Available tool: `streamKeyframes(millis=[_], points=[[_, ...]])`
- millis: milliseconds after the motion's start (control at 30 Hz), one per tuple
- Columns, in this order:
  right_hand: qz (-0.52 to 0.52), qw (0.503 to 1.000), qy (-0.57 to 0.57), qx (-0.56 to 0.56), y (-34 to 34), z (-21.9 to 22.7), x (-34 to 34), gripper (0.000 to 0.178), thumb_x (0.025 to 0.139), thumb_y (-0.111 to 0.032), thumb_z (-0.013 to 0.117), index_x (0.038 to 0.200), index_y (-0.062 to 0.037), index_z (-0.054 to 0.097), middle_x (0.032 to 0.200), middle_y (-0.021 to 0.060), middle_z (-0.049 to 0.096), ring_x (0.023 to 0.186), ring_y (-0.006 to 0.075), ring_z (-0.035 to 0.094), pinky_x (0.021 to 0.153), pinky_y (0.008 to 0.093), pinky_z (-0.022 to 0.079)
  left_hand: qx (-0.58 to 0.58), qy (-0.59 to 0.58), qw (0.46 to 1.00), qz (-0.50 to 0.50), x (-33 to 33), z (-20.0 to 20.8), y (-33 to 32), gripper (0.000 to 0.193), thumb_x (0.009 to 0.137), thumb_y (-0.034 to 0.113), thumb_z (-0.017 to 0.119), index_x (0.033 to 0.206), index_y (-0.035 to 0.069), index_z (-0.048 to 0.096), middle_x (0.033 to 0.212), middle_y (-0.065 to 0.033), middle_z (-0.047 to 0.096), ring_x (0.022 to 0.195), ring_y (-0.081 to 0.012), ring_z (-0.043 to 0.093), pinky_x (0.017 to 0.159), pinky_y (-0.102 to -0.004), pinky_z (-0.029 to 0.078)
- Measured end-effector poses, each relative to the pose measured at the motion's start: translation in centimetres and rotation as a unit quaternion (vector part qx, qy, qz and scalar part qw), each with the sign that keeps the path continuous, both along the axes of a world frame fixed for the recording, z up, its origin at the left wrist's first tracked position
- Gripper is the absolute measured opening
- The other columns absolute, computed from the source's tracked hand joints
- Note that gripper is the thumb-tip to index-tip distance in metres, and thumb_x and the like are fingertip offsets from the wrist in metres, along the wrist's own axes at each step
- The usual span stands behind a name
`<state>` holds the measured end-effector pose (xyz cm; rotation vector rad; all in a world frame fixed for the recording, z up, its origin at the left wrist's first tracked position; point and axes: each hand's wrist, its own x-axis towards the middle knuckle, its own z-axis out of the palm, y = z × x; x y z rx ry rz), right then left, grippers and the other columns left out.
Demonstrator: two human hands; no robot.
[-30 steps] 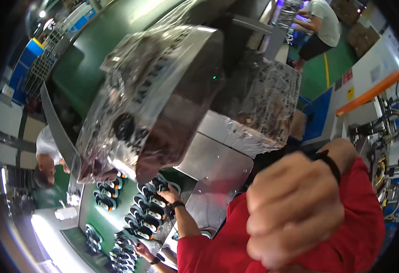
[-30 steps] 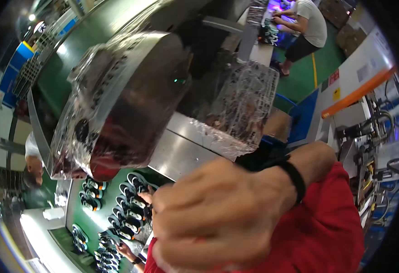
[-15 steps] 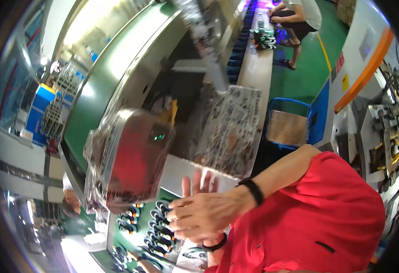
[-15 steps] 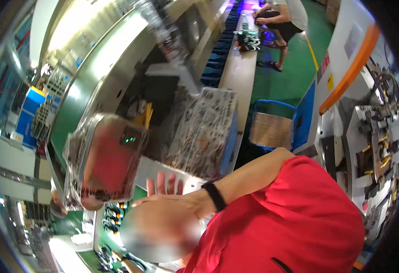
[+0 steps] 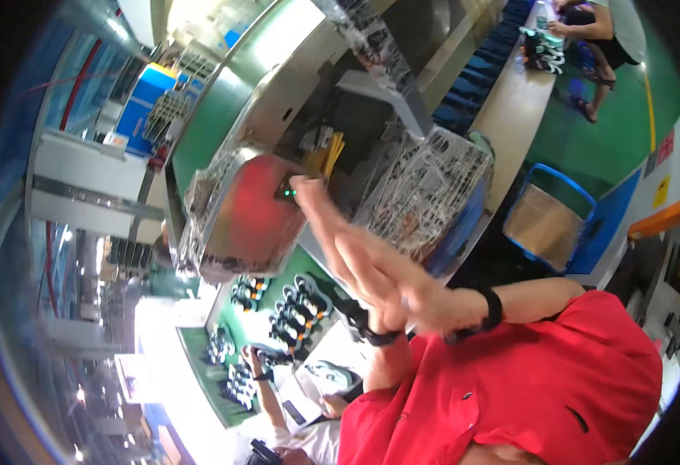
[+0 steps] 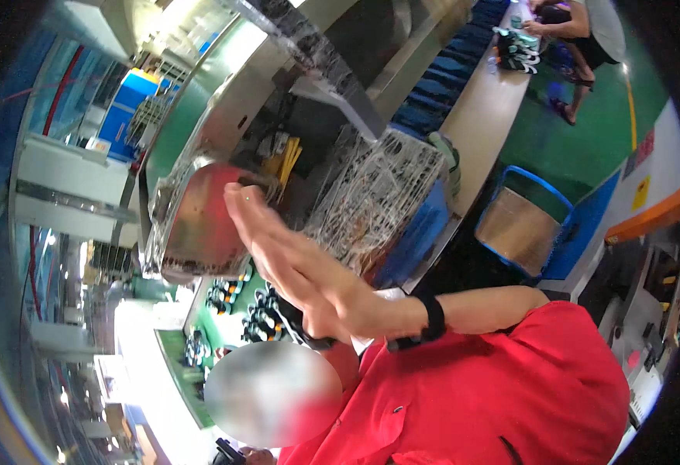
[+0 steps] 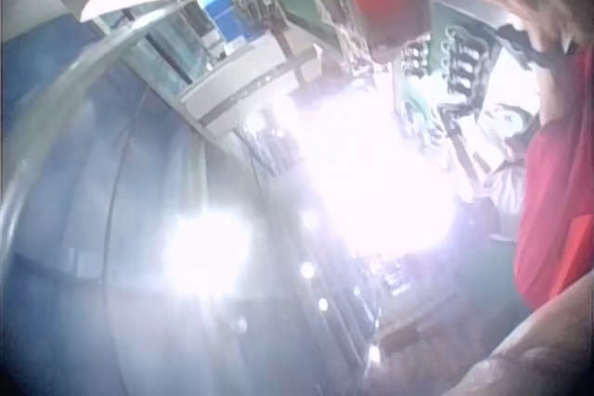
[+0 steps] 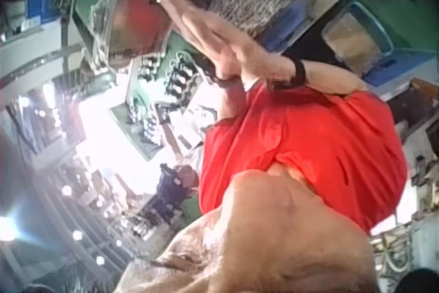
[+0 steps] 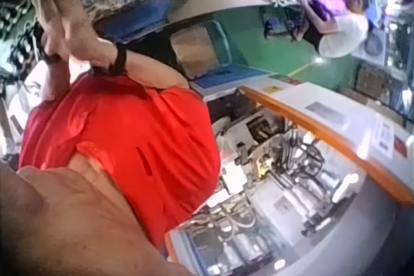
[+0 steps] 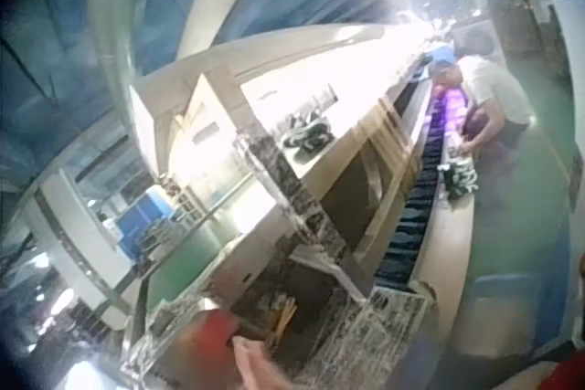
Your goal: Operates a shoe lasting machine to shape shoes on an industrial conveyor line.
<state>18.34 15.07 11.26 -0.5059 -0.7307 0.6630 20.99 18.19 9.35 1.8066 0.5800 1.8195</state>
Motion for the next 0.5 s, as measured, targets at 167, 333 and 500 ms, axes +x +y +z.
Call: streamKeyframes(millis=[167, 333, 500], points=[[-0.023, 0.992, -0.114, 0.038, -1.1, -1.2, 3.5, 0.07, 0.097, -0.021, 0.05, 0.155, -0.0031, 0.015, 0.161, 0.016, 0.016, 0.15, 0.0264, 0.012, 0.119, 0.0417, 0.016, -0.298, 0.097, 0.866, -0.39, -8.9, -4.8, -2.2, 0.089, 0.098, 0.057, 0.041, 0.153, -0.007, 0.011, 0.159, -0.0195, 0.018, 0.146, -0.0296, 0.021, 0.118, -0.0385, 0.018], [-0.114, 0.97, -0.216, -0.005, 0.8, -4.1, 2.5, 0.079, 0.099, -0.044, 0.044, 0.155, -0.0023, 0.008, 0.161, 0.0171, 0.016, 0.149, 0.0261, 0.019, 0.12, 0.0413, 0.017, -0.183, 0.103, 0.889, -0.407, -6.8, -3.1, 0.4, 0.092, 0.098, 0.062, 0.032, 0.154, -0.005, 0.003, 0.162, -0.0192, 0.005, 0.15, -0.0317, 0.003, 0.12, -0.0391, 0.008], [-0.099, 0.966, -0.238, -0.03, -0.9, -3.8, 0.2, 0.081, 0.095, -0.038, 0.051, 0.156, -0.0057, 0.009, 0.16, 0.018, 0.017, 0.145, 0.0328, 0.022, 0.116, 0.0468, 0.022, -0.147, 0.073, 0.922, -0.351, -8.0, 2.1, -0.3, 0.065, 0.103, 0.035, 0.034, 0.154, -0.002, 0.015, 0.161, -0.0132, 0.02, 0.148, -0.0211, 0.021, 0.119, -0.0305, 0.014]])
